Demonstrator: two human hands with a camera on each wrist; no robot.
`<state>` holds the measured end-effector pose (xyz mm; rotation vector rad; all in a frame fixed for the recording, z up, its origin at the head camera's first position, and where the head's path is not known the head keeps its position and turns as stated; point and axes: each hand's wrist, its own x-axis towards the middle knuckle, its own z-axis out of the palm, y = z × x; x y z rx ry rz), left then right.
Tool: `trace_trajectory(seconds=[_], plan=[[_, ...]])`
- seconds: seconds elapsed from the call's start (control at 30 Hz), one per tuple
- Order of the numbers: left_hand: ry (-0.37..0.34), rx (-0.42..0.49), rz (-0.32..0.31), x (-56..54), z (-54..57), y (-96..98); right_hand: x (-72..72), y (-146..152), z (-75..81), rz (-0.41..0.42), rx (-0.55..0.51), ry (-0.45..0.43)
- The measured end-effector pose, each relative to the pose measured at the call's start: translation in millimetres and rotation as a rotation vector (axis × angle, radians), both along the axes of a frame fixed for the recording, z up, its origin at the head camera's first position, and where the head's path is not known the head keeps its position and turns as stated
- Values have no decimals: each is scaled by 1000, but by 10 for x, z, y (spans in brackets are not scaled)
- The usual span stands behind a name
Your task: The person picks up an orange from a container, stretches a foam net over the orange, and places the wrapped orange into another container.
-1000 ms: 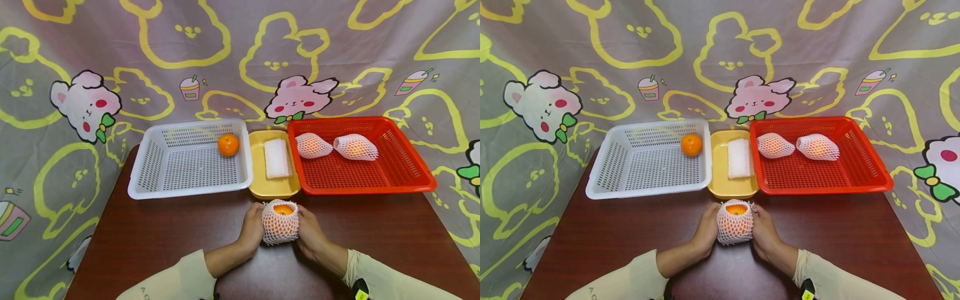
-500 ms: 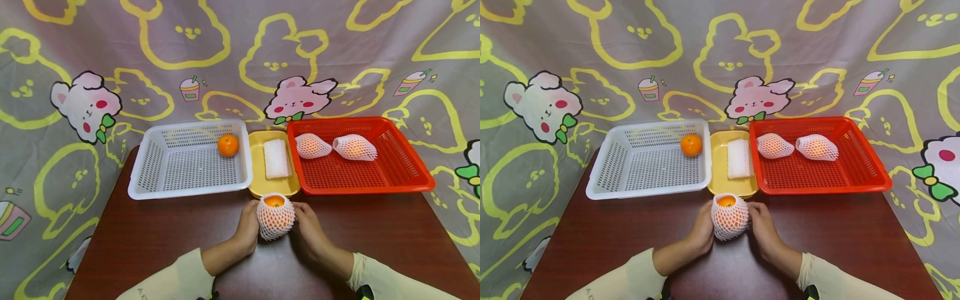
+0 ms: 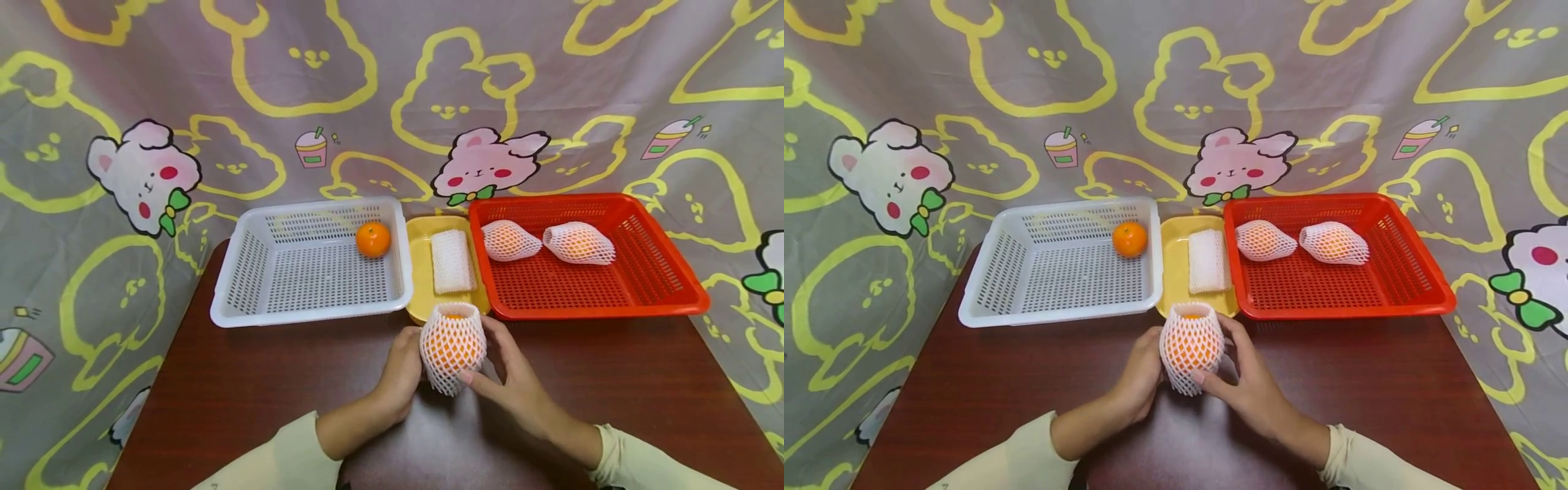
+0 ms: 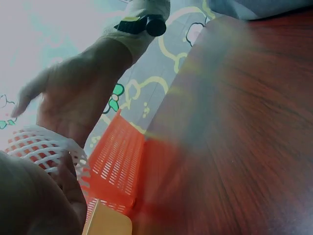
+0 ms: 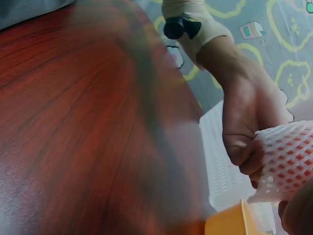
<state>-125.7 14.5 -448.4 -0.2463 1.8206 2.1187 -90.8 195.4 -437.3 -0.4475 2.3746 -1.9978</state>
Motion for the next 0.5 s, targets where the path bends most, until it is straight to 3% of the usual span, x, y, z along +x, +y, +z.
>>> trace_trajectory(seconds=[0.23,0.4,0.5], plan=[[78,-64,-63,40,45,-39,-51,8,33,-53,13,-47],[318,-248,-84,25,76,-115,-58,58,64,-74,12,-26],[428,-222,-106,30,115,-159,-66,75,84,-82,-10,-26]])
